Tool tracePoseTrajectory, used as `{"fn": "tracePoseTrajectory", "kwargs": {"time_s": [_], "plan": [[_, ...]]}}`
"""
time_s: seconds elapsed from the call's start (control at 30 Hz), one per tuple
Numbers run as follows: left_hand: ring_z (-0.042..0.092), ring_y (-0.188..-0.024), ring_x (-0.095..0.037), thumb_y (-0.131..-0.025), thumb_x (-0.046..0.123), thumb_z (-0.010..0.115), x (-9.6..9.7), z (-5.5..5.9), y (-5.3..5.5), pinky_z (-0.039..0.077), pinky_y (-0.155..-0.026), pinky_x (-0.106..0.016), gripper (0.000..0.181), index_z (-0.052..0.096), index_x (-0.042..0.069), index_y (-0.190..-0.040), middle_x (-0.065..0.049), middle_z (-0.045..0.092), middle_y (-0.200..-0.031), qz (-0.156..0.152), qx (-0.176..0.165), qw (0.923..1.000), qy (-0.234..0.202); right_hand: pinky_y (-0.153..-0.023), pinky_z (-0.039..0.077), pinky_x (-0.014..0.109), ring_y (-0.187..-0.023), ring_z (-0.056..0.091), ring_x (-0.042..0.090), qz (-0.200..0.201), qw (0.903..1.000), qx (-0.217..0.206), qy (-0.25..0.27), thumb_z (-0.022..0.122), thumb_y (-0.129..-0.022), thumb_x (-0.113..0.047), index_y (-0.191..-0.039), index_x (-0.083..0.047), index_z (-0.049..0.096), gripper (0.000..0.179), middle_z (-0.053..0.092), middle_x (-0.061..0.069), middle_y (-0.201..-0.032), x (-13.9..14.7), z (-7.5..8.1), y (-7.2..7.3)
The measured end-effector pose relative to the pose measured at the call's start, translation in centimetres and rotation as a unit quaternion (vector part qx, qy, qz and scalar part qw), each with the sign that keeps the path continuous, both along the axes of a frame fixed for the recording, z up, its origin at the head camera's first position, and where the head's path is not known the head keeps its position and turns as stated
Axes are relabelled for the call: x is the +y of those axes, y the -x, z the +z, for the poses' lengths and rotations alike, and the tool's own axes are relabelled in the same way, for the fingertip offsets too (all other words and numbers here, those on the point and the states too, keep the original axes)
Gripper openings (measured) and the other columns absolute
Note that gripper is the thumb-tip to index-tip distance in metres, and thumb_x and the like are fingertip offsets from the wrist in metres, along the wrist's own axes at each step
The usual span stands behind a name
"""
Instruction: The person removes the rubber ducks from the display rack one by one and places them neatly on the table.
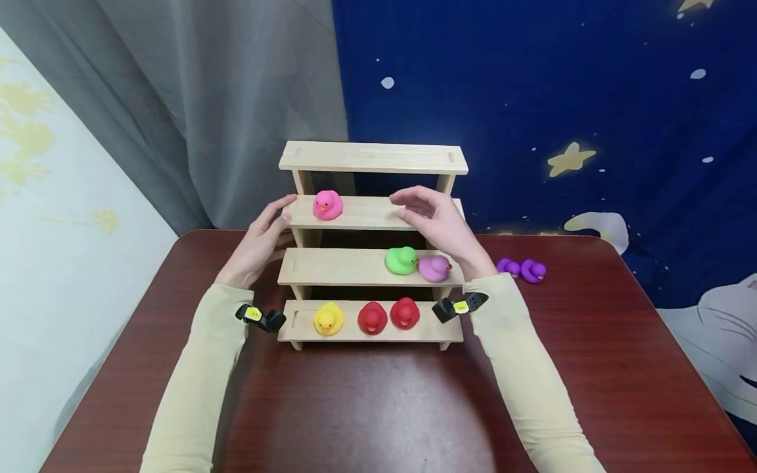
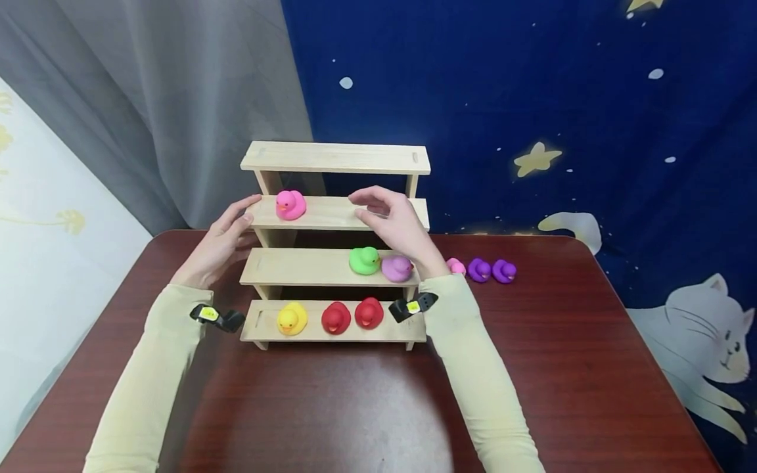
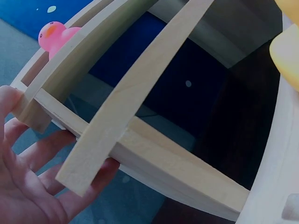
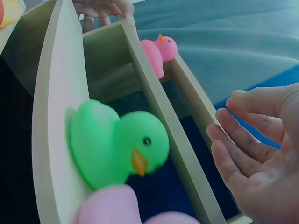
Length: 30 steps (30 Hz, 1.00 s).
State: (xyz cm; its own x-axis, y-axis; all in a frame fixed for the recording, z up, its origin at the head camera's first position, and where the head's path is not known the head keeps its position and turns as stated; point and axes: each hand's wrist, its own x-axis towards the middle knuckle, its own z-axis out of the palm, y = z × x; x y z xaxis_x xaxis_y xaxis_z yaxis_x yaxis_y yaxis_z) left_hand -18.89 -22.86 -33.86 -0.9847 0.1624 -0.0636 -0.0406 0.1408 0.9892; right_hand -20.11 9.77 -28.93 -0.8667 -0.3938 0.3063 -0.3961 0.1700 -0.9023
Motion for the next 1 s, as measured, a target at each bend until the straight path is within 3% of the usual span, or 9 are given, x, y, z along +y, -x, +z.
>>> {"fn": "tracePoseTrajectory", "kwargs": {"time_s": [0.4, 0.7, 1.0], "plan": [[0.032, -0.135, -0.042, -0.101, 0.040, 0.047, 0.3, -0.2, 0.0, 0.030, -0.103, -0.062, 0.053, 0.028, 0.036, -0.151, -0.014, 0.018, -0.155, -0.007, -0.004, 0.9999, -0.007, -0.096, 0.044, 0.027, -0.109, 0.060, 0.016, 0.029, 0.9992, 0.009, -0.027, 0.059, -0.097, -0.010, -0.121, 0.000, 0.063, 0.026, 0.062, 0.014, -0.121, -2.9, 0.7, 0.6], [0.032, -0.135, -0.041, -0.101, 0.041, 0.048, 0.1, 0.0, 0.1, 0.029, -0.103, -0.062, 0.052, 0.030, 0.038, -0.150, -0.013, 0.017, -0.155, -0.007, -0.004, 0.9998, -0.016, -0.094, 0.045, 0.024, -0.109, 0.060, 0.017, 0.041, 0.9987, 0.020, -0.024, 0.062, -0.095, -0.008, -0.123, 0.002, 0.061, 0.030, 0.062, 0.012, -0.123, -5.6, 1.4, 1.6], [0.030, -0.136, -0.042, -0.102, 0.038, 0.046, 0.0, -0.1, 0.0, 0.028, -0.104, -0.063, 0.052, 0.028, 0.037, -0.151, -0.014, 0.014, -0.156, -0.006, -0.007, 0.9996, -0.025, -0.093, 0.046, 0.024, -0.112, 0.060, 0.021, 0.053, 0.9982, 0.014, -0.025, 0.060, -0.095, -0.004, -0.128, 0.005, 0.058, 0.034, 0.058, 0.019, -0.128, -7.4, 0.8, 2.1]]}}
